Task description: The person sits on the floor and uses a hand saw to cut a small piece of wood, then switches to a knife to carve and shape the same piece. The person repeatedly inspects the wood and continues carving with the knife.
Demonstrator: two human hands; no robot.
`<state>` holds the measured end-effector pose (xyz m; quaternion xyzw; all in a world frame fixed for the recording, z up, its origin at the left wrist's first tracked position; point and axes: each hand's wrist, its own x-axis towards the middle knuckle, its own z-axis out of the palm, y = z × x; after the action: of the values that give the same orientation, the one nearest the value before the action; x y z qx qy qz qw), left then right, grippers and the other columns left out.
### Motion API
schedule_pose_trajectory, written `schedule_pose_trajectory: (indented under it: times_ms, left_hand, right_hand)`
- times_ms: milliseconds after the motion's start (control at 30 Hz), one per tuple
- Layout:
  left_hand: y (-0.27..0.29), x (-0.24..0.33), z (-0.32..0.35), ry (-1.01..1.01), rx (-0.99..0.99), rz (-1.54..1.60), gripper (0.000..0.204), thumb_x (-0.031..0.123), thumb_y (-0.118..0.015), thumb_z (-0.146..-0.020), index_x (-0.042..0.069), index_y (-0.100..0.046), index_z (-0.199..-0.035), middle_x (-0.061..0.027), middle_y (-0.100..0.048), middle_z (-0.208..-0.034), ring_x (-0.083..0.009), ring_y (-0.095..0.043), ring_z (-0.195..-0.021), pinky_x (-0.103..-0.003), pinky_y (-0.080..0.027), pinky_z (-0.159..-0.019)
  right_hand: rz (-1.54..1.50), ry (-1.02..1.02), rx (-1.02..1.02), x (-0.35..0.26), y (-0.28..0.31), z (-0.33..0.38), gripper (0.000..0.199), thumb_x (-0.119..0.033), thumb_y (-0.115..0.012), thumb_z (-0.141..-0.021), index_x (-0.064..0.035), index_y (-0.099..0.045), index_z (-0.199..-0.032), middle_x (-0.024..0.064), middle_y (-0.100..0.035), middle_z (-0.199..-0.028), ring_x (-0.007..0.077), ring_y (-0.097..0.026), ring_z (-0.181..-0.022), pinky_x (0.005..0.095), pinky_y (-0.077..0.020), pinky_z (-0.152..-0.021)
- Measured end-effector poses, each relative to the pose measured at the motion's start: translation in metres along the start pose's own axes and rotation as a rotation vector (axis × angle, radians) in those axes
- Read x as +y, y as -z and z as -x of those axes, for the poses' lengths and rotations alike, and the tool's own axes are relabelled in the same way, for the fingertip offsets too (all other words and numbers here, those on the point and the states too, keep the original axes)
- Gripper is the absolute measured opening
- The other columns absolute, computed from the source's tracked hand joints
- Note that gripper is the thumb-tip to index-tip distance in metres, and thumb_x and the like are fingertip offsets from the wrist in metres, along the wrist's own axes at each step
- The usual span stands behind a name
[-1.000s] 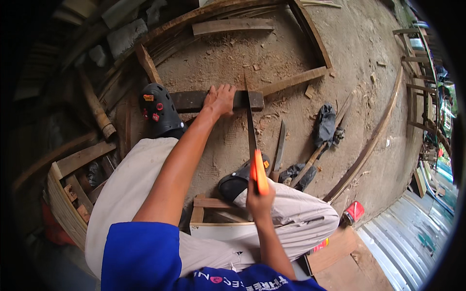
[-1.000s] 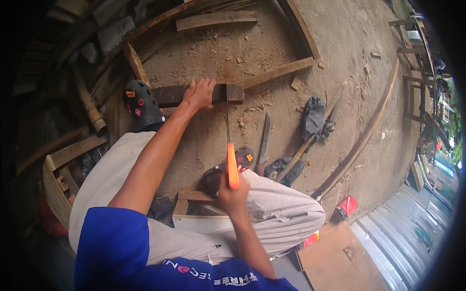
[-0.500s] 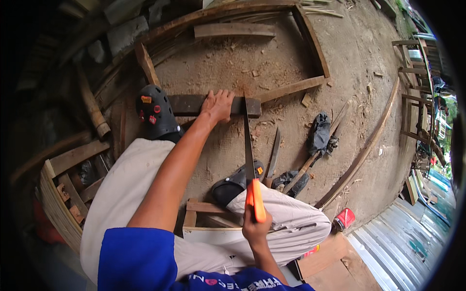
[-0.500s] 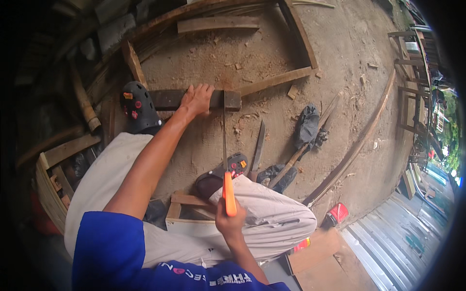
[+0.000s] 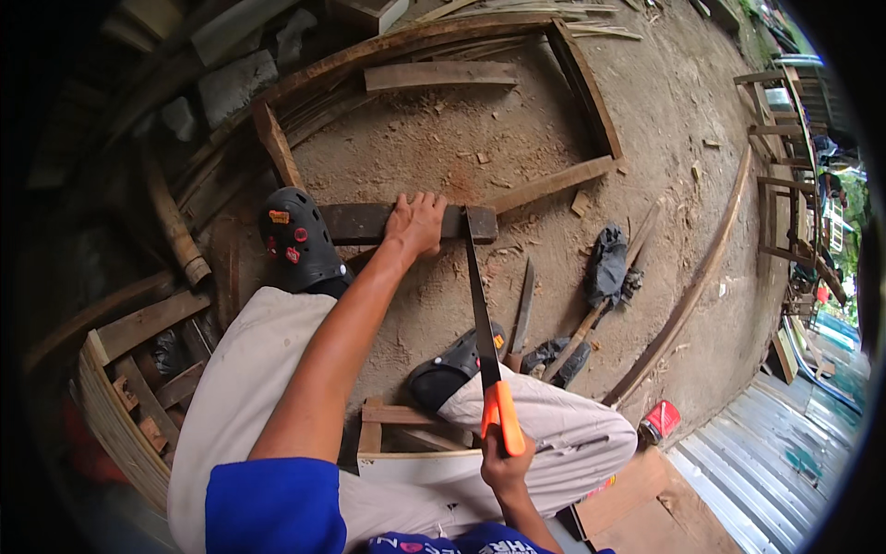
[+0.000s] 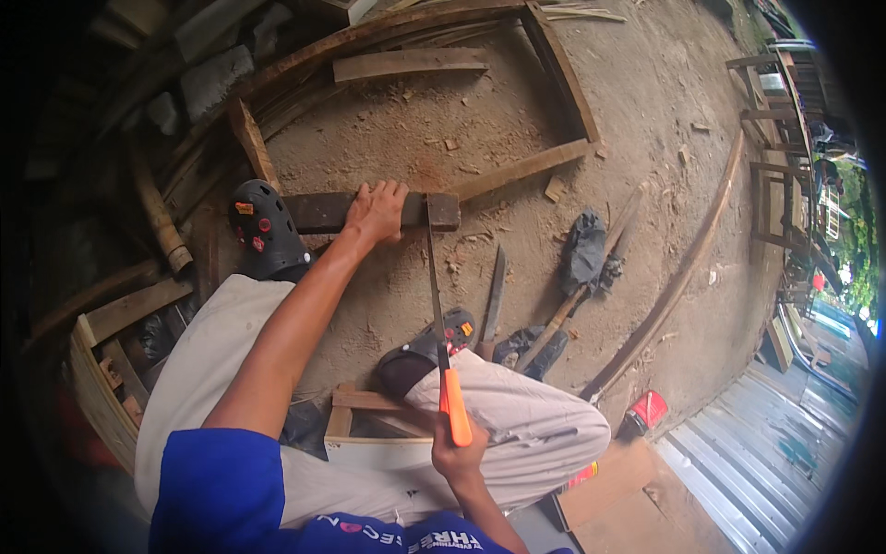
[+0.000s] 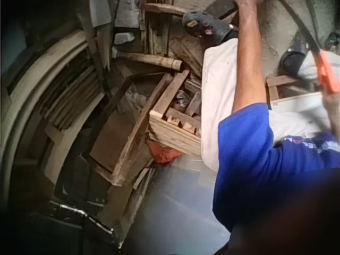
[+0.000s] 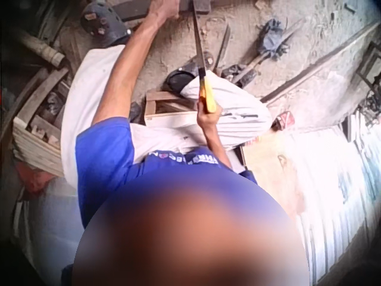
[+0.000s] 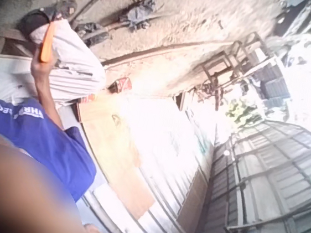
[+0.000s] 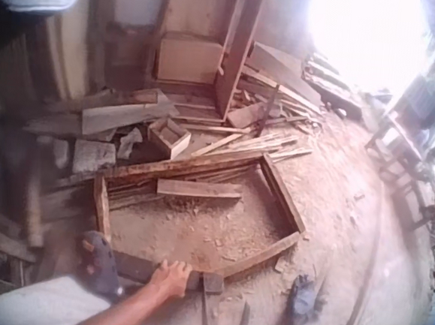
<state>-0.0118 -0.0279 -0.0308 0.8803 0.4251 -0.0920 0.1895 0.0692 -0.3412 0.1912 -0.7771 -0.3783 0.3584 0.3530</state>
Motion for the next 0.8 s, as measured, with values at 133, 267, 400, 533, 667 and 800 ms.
schedule_pose_trajectory:
  times_ms: [133,267,400,533,667,800]
  left_hand:
    - [0.0,0.001,0.004,-0.016,0.023,0.01,0.077,0.034,-0.089,-0.062,0.009,-0.052,-0.125,-0.0099,-0.058,-0.12,-0.0281,-0.055,-0.121,-0.053,-0.04,-0.101]
    - [0.012,0.001,0.002,-0.015,0.012,0.013,0.075,0.035,-0.088,-0.063,0.009,-0.053,-0.124,-0.0093,-0.059,-0.12,-0.0265,-0.056,-0.12,-0.049,-0.041,-0.099]
    - [0.009,0.001,0.0,-0.022,-0.01,-0.017,0.073,0.033,-0.087,-0.064,0.01,-0.053,-0.124,-0.0096,-0.058,-0.122,-0.0269,-0.055,-0.121,-0.051,-0.04,-0.099]
    - [0.004,-0.001,0.0,-0.022,0.023,-0.019,0.072,0.032,-0.088,-0.064,0.009,-0.053,-0.122,-0.0098,-0.058,-0.122,-0.0271,-0.055,-0.121,-0.052,-0.04,-0.099]
    - [0.012,0.0,0.002,-0.009,-0.019,-0.006,0.075,0.033,-0.089,-0.062,0.008,-0.053,-0.124,-0.0096,-0.058,-0.12,-0.0278,-0.055,-0.121,-0.051,-0.041,-0.1]
    - [0.019,0.002,0.002,-0.027,0.053,-0.014,0.077,0.03,-0.09,-0.063,0.007,-0.052,-0.126,-0.0103,-0.058,-0.12,-0.0282,-0.055,-0.12,-0.049,-0.041,-0.1]
  right_hand:
    - [-0.105,-0.021,0.094,0.017,-0.052,-0.093,0.018,-0.009,-0.067,-0.091,0.0012,-0.057,-0.08,0.0097,-0.053,-0.061,0.0148,-0.046,-0.052,0.035,-0.0406,-0.051]
    - [-0.046,0.044,0.119,0.03,-0.071,-0.106,0.013,-0.009,-0.068,-0.089,0.0025,-0.062,-0.086,0.0145,-0.058,-0.064,0.0183,-0.052,-0.055,0.0347,-0.0442,-0.055]
    - [0.02,-0.001,0.055,0.002,-0.019,-0.01,0.025,-0.006,-0.068,-0.086,0.0038,-0.068,-0.11,0.0198,-0.069,-0.08,0.0276,-0.073,-0.076,0.0363,-0.0551,-0.07]
    - [0.009,0.031,0.047,0.01,-0.037,-0.056,0.014,-0.006,-0.068,-0.087,0.0002,-0.068,-0.099,0.0199,-0.068,-0.079,0.0335,-0.07,-0.07,0.0389,-0.052,-0.063]
    - [-0.149,0.015,0.098,0.042,-0.078,-0.126,0.019,-0.012,-0.069,-0.088,0.0026,-0.059,-0.082,0.0201,-0.059,-0.066,0.033,-0.054,-0.054,0.0397,-0.044,-0.055]
    - [-0.052,0.054,0.049,0.022,-0.033,-0.034,0.01,-0.006,-0.068,-0.085,0.0011,-0.066,-0.092,0.0207,-0.065,-0.074,0.0397,-0.069,-0.071,0.0417,-0.0523,-0.062]
